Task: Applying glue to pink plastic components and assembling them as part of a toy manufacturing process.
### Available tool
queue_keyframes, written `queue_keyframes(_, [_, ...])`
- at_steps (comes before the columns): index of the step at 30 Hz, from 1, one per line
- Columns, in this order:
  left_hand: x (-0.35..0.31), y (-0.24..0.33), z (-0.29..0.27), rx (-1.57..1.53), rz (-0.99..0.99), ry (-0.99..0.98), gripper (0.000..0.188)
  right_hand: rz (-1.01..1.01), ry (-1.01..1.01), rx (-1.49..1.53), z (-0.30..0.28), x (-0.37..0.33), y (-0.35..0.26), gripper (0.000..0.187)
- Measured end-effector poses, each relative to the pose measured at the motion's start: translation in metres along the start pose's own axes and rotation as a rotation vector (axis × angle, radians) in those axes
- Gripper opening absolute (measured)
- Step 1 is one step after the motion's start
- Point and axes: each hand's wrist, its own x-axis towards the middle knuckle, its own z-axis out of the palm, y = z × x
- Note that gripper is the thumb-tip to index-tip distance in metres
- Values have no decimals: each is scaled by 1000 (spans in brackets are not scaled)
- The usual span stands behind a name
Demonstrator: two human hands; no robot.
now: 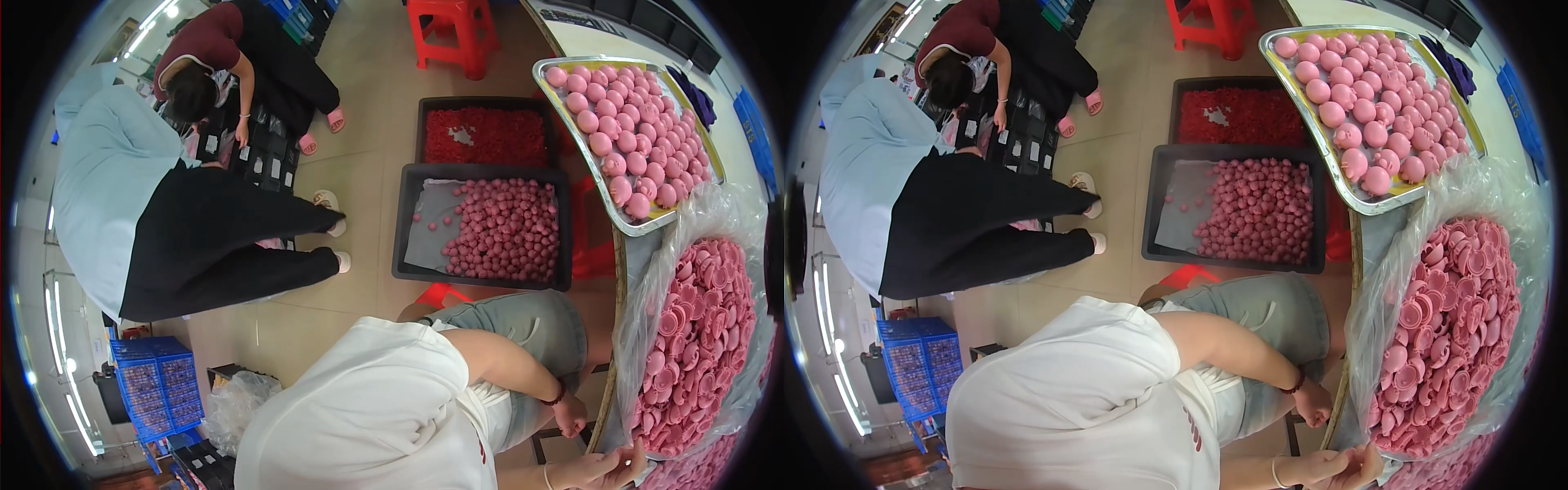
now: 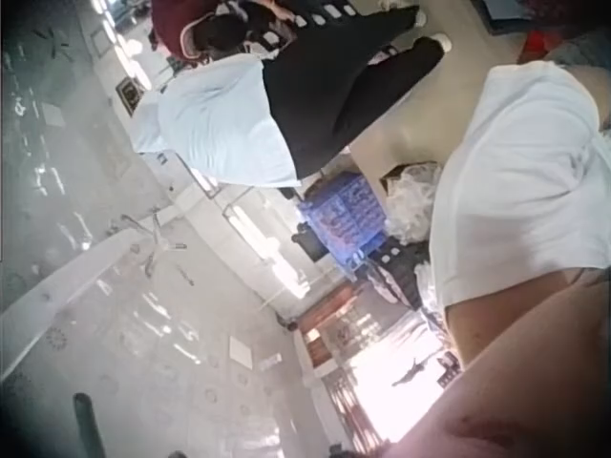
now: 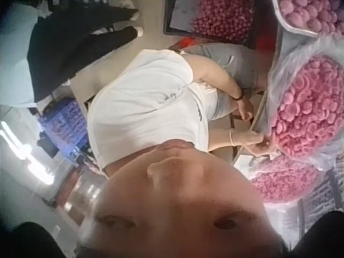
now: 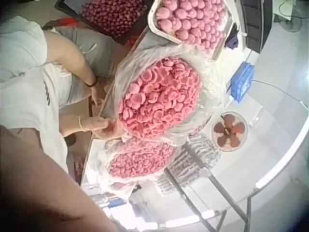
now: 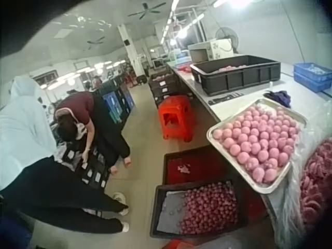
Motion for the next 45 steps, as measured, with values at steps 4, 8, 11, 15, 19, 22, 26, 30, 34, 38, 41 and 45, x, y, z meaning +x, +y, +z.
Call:
queue_keyframes(4, [0, 2, -1, 1, 2, -16, 17, 4, -4, -5, -1, 1, 1, 44])
queue_keyframes(8, [-1, 3, -2, -1, -24, -20, 18, 4, -13, -10, -1, 1, 1, 44])
queue_keyframes(11, [4, -4, 1, 21, 19, -23, 18, -11, -11, -6, -2, 0, 3, 46])
queue_keyframes(15, [5, -4, 1, 19, 13, -20, 18, -1, -6, -25, -2, -2, 7, 49])
queue_keyframes(19, [2, -2, -1, 5, -9, -7, 18, -18, -25, -35, -4, -2, 11, 47])
queue_keyframes(22, [3, -2, 0, 12, 12, -3, 17, -32, -21, -38, -3, -2, 11, 47])
queue_keyframes(26, [3, -3, 0, 3, 6, 9, 17, -34, -18, -55, -3, -3, 11, 46])
queue_keyframes(30, [2, -2, -1, -39, -7, -30, 19, -2, -13, -64, -1, -2, 6, 46])
queue_keyframes(34, [3, -4, 1, -32, 36, -15, 18, -18, -11, -68, 0, -2, 6, 47])
queue_keyframes(38, [1, -1, 0, -13, 7, 34, 15, -25, -16, -79, -2, -3, 10, 50])
queue_keyframes(41, [2, -4, -8, 454, 282, 313, 13, -28, -11, -89, 1, -2, 7, 49])
queue_keyframes(45, [-28, 31, -84, 344, 400, 921, 21, -37, -2, -99, 0, -2, 10, 46])
